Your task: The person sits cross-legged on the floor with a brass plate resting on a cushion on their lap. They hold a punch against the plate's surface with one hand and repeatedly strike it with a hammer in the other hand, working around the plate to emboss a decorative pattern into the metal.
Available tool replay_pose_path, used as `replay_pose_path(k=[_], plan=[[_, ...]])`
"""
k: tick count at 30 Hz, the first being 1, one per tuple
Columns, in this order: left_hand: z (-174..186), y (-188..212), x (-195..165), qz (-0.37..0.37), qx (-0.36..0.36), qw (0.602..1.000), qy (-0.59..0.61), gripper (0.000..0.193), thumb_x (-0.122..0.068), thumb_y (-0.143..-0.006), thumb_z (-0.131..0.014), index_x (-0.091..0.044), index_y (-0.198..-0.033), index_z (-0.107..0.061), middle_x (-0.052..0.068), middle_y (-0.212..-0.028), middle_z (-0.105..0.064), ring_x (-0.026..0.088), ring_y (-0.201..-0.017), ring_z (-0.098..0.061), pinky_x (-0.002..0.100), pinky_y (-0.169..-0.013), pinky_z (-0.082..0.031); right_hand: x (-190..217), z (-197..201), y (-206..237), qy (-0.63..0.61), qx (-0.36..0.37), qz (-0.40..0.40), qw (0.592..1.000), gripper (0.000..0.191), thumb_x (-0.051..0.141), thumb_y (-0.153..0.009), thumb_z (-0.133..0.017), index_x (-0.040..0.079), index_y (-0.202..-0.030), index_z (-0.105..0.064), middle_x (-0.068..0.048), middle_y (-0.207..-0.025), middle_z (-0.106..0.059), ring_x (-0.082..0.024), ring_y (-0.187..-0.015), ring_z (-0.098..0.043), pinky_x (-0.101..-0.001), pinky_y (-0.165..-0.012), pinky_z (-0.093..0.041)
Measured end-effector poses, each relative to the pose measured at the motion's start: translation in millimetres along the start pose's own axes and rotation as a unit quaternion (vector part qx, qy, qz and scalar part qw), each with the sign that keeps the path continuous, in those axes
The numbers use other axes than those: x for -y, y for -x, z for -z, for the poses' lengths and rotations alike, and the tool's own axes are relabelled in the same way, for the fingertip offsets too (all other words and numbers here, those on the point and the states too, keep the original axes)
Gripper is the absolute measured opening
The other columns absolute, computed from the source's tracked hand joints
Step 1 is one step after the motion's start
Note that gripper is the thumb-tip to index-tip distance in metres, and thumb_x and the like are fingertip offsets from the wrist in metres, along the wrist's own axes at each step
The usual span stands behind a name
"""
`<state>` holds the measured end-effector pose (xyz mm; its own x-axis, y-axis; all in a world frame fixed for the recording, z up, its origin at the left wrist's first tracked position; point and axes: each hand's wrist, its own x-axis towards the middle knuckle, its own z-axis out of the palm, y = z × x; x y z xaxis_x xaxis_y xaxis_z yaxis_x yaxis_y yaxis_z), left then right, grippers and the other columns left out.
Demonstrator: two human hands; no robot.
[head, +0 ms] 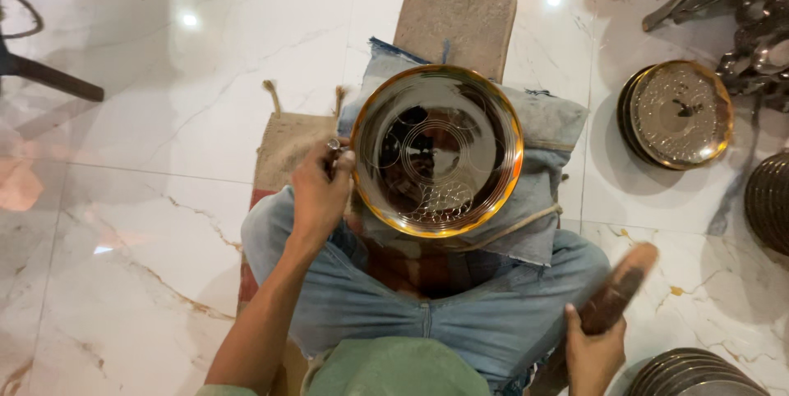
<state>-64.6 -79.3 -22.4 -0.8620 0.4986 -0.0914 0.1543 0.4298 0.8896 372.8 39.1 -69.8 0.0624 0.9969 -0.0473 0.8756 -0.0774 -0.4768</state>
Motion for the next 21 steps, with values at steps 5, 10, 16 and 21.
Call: replay_pose_path(k=[5,10,16,21], plan=[[-4.7,-2.3,5.4,-0.012,0.009,1.000,-0.012,0.025,-0.020,-0.099,-0.067,0.001,-0.110,-0.071,0.013,-0.086,-0.073,0.022,-0.073,-0.067,0.035,-0.071,-0.053,-5.1,-3.3,12.6,-0.075,-0.021,-0.008,0.997,0.059,0.026,-0.081,-0.089,-0.005,-0.123,-0.061,-0.022,-0.109,-0.071,-0.035,-0.098,-0.069,-0.0447,-0.092,-0.052],[-5.4,6.9,3.5,-0.055,-0.032,0.998,0.000,0.025,-0.016,-0.097,-0.068,0.002,-0.115,-0.067,0.013,-0.091,-0.071,0.019,-0.075,-0.069,0.034,-0.070,-0.054,12.6,7.4,4.5,-0.159,0.029,-0.028,0.986,0.047,0.015,-0.081,-0.085,-0.002,-0.117,-0.060,-0.015,-0.101,-0.071,-0.025,-0.088,-0.067,-0.0364,-0.082,-0.052],[-26.0,92.4,-7.9,-0.165,-0.004,0.986,0.029,0.021,0.007,-0.079,-0.068,-0.008,-0.095,-0.068,0.007,-0.084,-0.069,0.019,-0.070,-0.070,0.034,-0.062,-0.055,8.7,12.4,15.3,-0.332,0.048,-0.059,0.940,0.038,0.011,-0.086,-0.086,0.001,-0.112,-0.060,-0.006,-0.098,-0.065,-0.016,-0.085,-0.060,-0.0304,-0.077,-0.049],[-124.3,201.1,-29.1,-0.250,0.438,0.859,0.083,0.030,-0.014,-0.077,-0.070,-0.012,-0.106,-0.075,0.007,-0.101,-0.077,0.024,-0.089,-0.077,0.040,-0.078,-0.062,11.6,20.3,12.8,-0.385,0.056,-0.062,0.919,0.036,0.004,-0.084,-0.083,0.005,-0.110,-0.058,-0.002,-0.094,-0.063,-0.013,-0.081,-0.059,-0.0289,-0.071,-0.050]])
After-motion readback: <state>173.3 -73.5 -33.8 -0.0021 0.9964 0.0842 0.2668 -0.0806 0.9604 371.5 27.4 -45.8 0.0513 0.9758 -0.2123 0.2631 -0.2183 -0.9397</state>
